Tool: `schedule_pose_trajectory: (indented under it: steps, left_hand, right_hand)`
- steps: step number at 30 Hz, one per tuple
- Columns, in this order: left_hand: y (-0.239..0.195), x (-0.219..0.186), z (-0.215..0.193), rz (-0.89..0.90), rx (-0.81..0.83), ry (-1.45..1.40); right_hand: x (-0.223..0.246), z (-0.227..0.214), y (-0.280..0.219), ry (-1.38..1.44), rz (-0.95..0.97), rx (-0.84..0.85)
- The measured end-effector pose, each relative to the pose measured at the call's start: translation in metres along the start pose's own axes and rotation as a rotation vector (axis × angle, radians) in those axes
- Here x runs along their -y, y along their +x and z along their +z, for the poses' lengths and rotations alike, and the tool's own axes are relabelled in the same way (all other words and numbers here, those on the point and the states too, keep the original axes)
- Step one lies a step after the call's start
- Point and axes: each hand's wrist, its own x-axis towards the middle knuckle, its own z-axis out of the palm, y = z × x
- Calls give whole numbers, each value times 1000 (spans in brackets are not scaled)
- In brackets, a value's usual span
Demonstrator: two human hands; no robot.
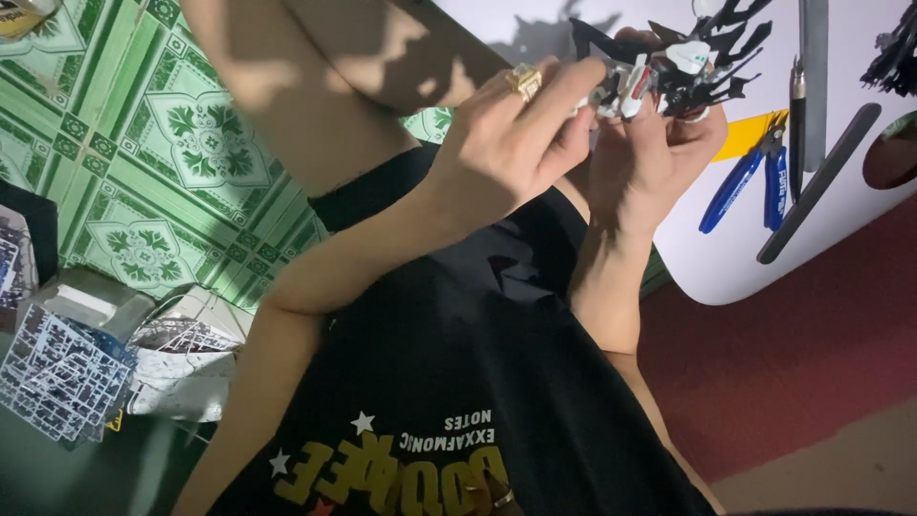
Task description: The person assembles a small plastic model kit by hand, snapping together white, black, and red parts. They attach wing-like components and other pieces to the central body, rotating the model to fit parts into place.
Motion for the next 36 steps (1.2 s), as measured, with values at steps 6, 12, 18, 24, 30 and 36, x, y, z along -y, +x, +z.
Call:
schedule_pose_trajectory:
  steps: [6,12,18,24,30,36]
  left_hand:
    - [7,9,-19,1,5,-55]
    - [14,0,-16,-84,20,-417]
    - [15,-2,-20,-103,223,-322]
    - [8,4,-15,-36,182,-134]
    - [20,-5,-37,-236,293,-590]
    - [16,0,-25,-147,186,-538]
  right_hand:
    - [3,-23,8,21,-29,-96]
    - [9,-2,0,89,71,4]
    - [10,-4,-8,95,135,-69]
    - [10,-1,-8,52,141,-58]
    - [10,-4,-2,81,80,19]
    - [11,-4,-2,120,128,32]
